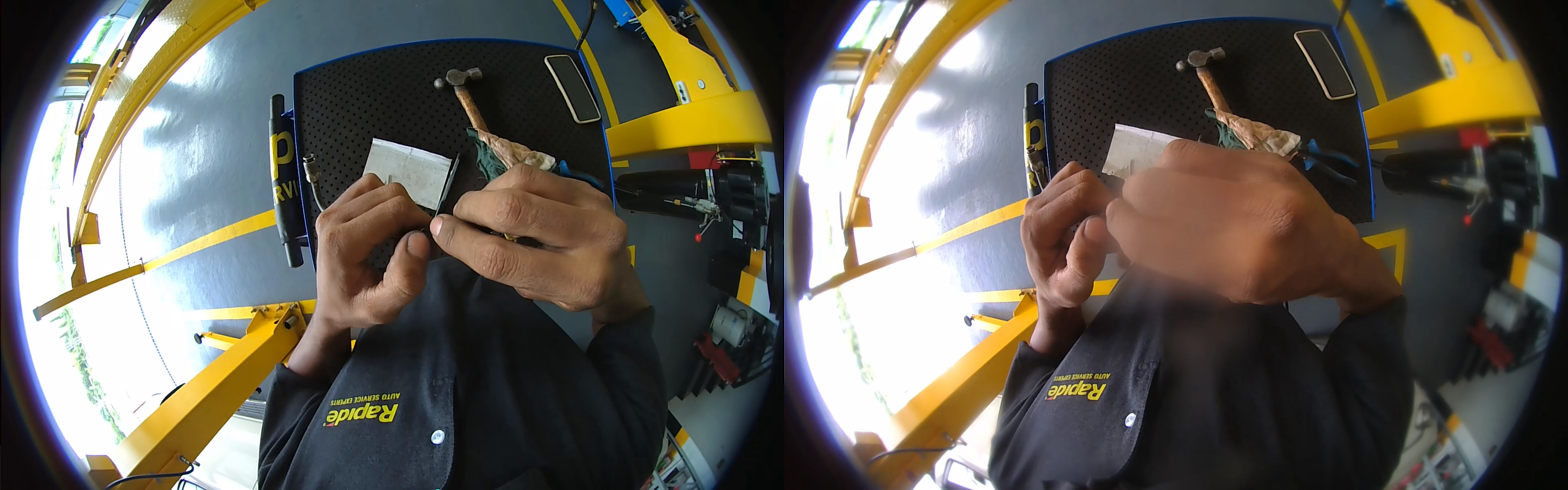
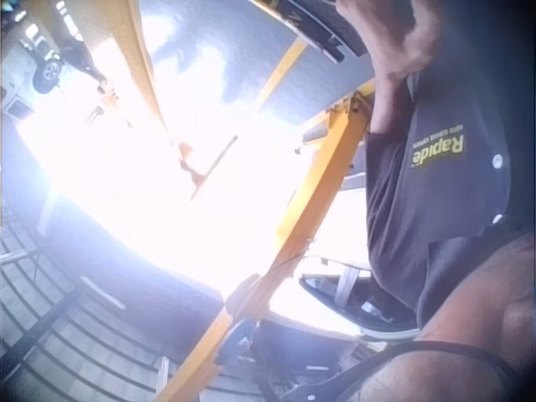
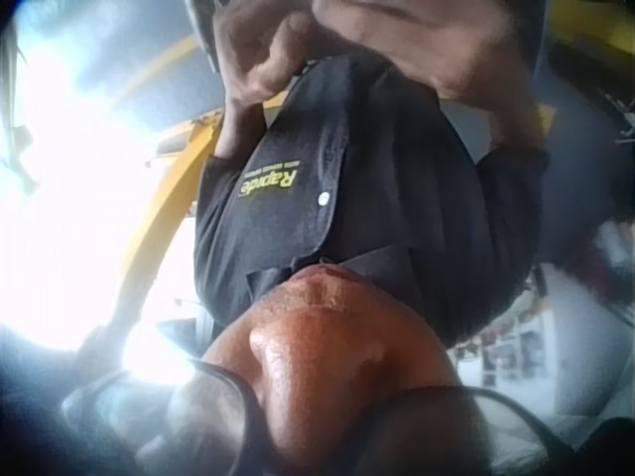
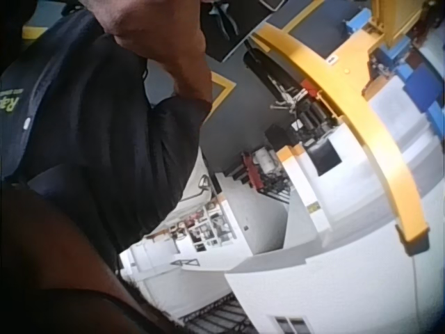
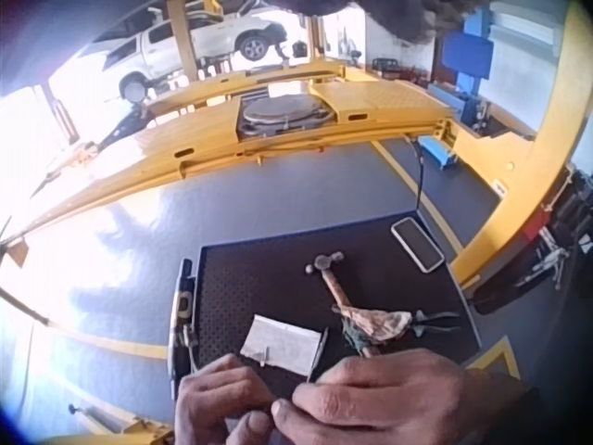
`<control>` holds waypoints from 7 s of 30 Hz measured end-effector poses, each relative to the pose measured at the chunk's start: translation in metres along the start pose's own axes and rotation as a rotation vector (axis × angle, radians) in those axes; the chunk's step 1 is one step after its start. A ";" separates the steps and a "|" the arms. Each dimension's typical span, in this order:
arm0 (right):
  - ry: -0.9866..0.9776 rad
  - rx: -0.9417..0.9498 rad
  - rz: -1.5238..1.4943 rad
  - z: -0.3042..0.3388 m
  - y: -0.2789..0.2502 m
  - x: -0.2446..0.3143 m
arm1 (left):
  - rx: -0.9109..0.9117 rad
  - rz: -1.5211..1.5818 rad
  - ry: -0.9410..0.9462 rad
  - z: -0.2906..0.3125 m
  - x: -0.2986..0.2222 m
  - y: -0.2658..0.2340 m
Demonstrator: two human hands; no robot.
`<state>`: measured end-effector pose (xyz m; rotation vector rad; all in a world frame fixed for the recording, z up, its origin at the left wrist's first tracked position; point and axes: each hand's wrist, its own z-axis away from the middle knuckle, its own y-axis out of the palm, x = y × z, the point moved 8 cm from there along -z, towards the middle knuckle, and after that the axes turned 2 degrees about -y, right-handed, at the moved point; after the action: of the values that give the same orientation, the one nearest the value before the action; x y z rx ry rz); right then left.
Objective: The person uses a hammer to bend a metal rod on the floor, then moves to a tool cart to cut and trim multiple metal rods with pliers. The person returns to the floor to hammer another rod and finishes by organizing tools in a drawer.
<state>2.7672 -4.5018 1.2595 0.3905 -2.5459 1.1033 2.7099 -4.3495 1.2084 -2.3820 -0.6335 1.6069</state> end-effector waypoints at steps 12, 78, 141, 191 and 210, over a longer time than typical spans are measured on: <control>0.048 0.005 0.029 -0.007 -0.002 -0.004 | 0.066 -0.103 -0.003 -0.003 -0.011 -0.003; 0.511 -0.369 -0.573 0.035 0.052 -0.068 | -0.033 0.860 -0.776 0.042 0.064 0.041; 0.377 0.140 -0.018 0.074 0.206 -0.155 | -0.182 0.592 -0.835 0.092 0.075 0.020; 0.198 -0.145 -0.099 0.011 0.083 -0.073 | -0.194 0.649 -0.989 0.068 0.088 0.018; 0.488 -0.236 -0.472 0.034 0.102 -0.106 | -0.188 0.720 -0.984 0.067 0.098 0.023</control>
<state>2.8179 -4.4468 1.1281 0.5449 -1.9807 0.6193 2.6851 -4.3306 1.0913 -1.8716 0.0139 3.1836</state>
